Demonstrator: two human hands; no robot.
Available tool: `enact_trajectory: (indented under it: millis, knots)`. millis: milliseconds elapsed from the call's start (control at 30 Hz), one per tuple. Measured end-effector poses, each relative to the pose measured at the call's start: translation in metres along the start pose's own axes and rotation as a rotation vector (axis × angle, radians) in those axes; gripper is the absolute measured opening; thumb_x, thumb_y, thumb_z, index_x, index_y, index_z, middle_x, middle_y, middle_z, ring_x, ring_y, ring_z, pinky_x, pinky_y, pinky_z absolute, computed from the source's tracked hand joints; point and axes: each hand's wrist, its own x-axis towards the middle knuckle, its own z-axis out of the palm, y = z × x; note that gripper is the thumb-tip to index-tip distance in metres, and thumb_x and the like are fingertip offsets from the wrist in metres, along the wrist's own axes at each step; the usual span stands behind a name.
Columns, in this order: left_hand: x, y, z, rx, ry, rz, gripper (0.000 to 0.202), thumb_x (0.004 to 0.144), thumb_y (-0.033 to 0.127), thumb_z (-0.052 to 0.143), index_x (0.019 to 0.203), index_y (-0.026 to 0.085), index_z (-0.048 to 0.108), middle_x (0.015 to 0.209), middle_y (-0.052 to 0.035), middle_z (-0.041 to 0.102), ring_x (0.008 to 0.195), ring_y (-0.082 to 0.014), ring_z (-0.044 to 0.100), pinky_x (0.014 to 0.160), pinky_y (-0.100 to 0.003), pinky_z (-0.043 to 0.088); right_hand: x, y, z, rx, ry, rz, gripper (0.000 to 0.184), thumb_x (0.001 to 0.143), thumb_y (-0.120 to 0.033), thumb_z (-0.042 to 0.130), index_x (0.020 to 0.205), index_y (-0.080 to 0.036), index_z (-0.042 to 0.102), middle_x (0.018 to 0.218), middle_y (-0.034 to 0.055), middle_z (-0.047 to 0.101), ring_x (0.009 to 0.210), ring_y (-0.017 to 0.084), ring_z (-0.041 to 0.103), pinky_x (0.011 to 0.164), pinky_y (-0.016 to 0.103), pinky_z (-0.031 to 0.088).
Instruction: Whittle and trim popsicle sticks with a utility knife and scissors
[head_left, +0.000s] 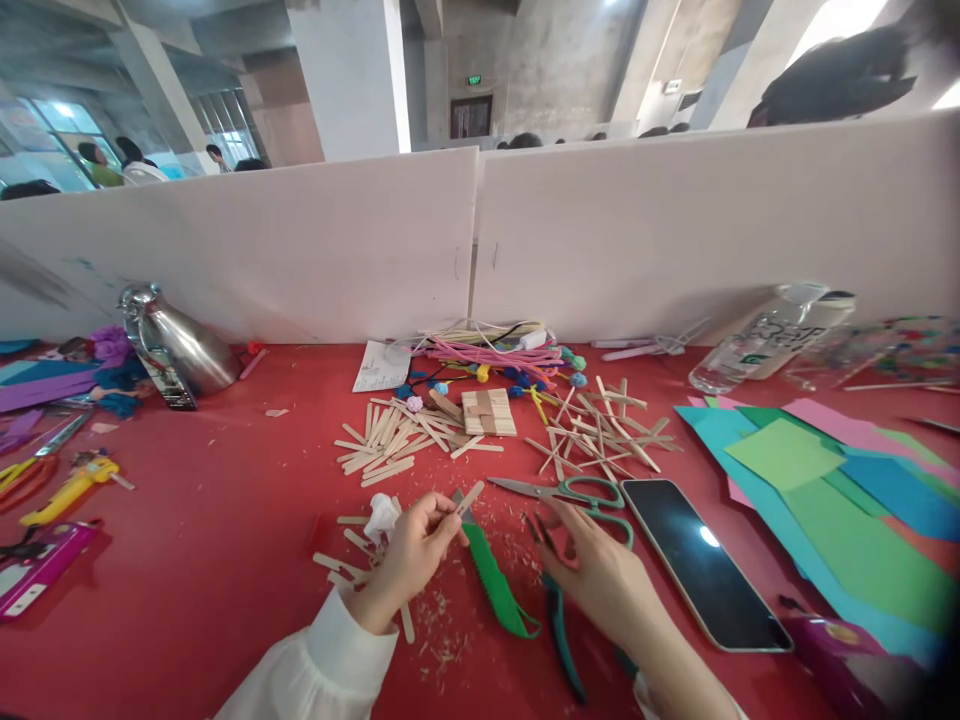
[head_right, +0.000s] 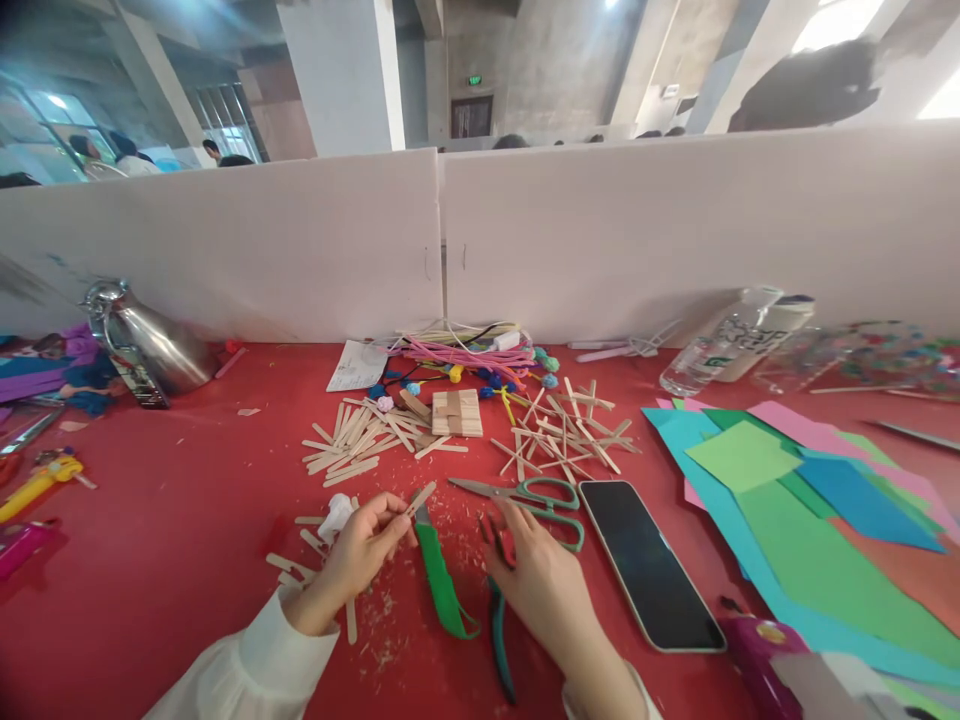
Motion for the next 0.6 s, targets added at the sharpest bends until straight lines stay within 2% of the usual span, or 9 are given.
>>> enact_trajectory:
  millis: [67,133,167,267,333,400,467,533,600]
  knots:
    - [0.002,0.005,0.000,-0.005,0.007,-0.007,0.022,0.081,0.036,0.048,0.073,0.016,0.051,0.061,-0.0002,0.058,0.046,-0.0075,0.038,0.045,-0.020,0.027,0.006,0.009,-0.002,0.030,0.046,0.015,0.037,0.082,-0.029,0.042,0.116,-0.021,0.052,0.101,0.0059,0.066,0.072,0.018,0.064,0.060,0.028,0.050]
    - [0.005,0.014,0.001,-0.087,0.052,-0.034,0.018,0.080,0.031,0.047,0.075,0.015,0.052,0.060,0.0014,0.055,0.045,-0.0068,0.036,0.044,-0.019,0.025,0.015,0.024,-0.005,-0.015,0.085,0.057,0.035,0.079,-0.022,0.041,0.111,-0.016,0.056,0.108,0.0128,0.063,0.093,0.025,0.061,0.074,0.037,0.048]
    - [0.006,0.020,0.002,-0.148,0.065,-0.051,0.015,0.079,0.029,0.046,0.079,0.016,0.052,0.059,0.0022,0.055,0.044,-0.0065,0.035,0.044,-0.019,0.025,0.019,0.031,-0.006,-0.027,0.076,0.055,0.036,0.076,-0.015,0.043,0.109,-0.014,0.058,0.109,0.0146,0.063,0.099,0.027,0.058,0.080,0.039,0.045]
    - [0.009,0.035,0.006,-0.288,0.053,-0.056,0.013,0.075,0.026,0.048,0.080,0.015,0.051,0.062,0.0017,0.056,0.044,-0.0050,0.034,0.044,-0.018,0.025,0.029,0.043,-0.007,-0.028,0.016,0.027,0.043,0.065,-0.004,0.046,0.103,-0.017,0.061,0.107,0.0109,0.064,0.100,0.023,0.058,0.086,0.034,0.042]
    - [0.011,0.039,0.008,-0.293,0.036,-0.048,0.016,0.074,0.027,0.050,0.082,0.014,0.050,0.065,0.0000,0.059,0.044,-0.0051,0.036,0.044,-0.018,0.026,0.030,0.044,-0.007,-0.023,-0.008,0.044,0.041,0.062,-0.002,0.047,0.097,-0.017,0.063,0.098,0.0116,0.066,0.095,0.024,0.060,0.083,0.035,0.042]
    - [0.012,0.036,0.009,-0.254,0.046,-0.029,0.020,0.073,0.030,0.053,0.084,0.014,0.049,0.068,-0.0017,0.061,0.045,-0.0059,0.038,0.045,-0.019,0.029,0.029,0.041,-0.009,-0.004,-0.030,0.077,0.032,0.060,-0.005,0.050,0.085,-0.016,0.065,0.087,0.0126,0.067,0.087,0.027,0.061,0.076,0.037,0.043]
    - [0.012,0.030,0.010,-0.203,0.059,-0.009,0.022,0.073,0.033,0.054,0.084,0.015,0.049,0.070,-0.0032,0.063,0.046,-0.0066,0.041,0.046,-0.020,0.031,0.024,0.036,-0.014,0.047,-0.072,0.108,0.017,0.059,-0.011,0.053,0.071,-0.018,0.063,0.071,0.0094,0.065,0.073,0.026,0.062,0.066,0.035,0.044]
    - [0.011,0.024,0.009,-0.162,0.052,0.002,0.021,0.074,0.034,0.053,0.081,0.015,0.048,0.072,-0.0043,0.064,0.047,-0.0068,0.042,0.046,-0.020,0.032,0.015,0.029,-0.023,0.137,-0.140,0.127,0.007,0.063,-0.019,0.053,0.062,-0.020,0.060,0.055,0.0033,0.060,0.055,0.021,0.059,0.054,0.031,0.043]
    - [0.010,0.022,0.008,-0.150,0.042,0.005,0.021,0.075,0.035,0.052,0.080,0.015,0.047,0.073,-0.0049,0.065,0.047,-0.0068,0.042,0.046,-0.020,0.032,0.000,0.019,-0.031,0.273,-0.216,0.104,0.017,0.073,-0.029,0.046,0.070,-0.020,0.061,0.054,0.0004,0.059,0.048,0.017,0.056,0.047,0.028,0.042]
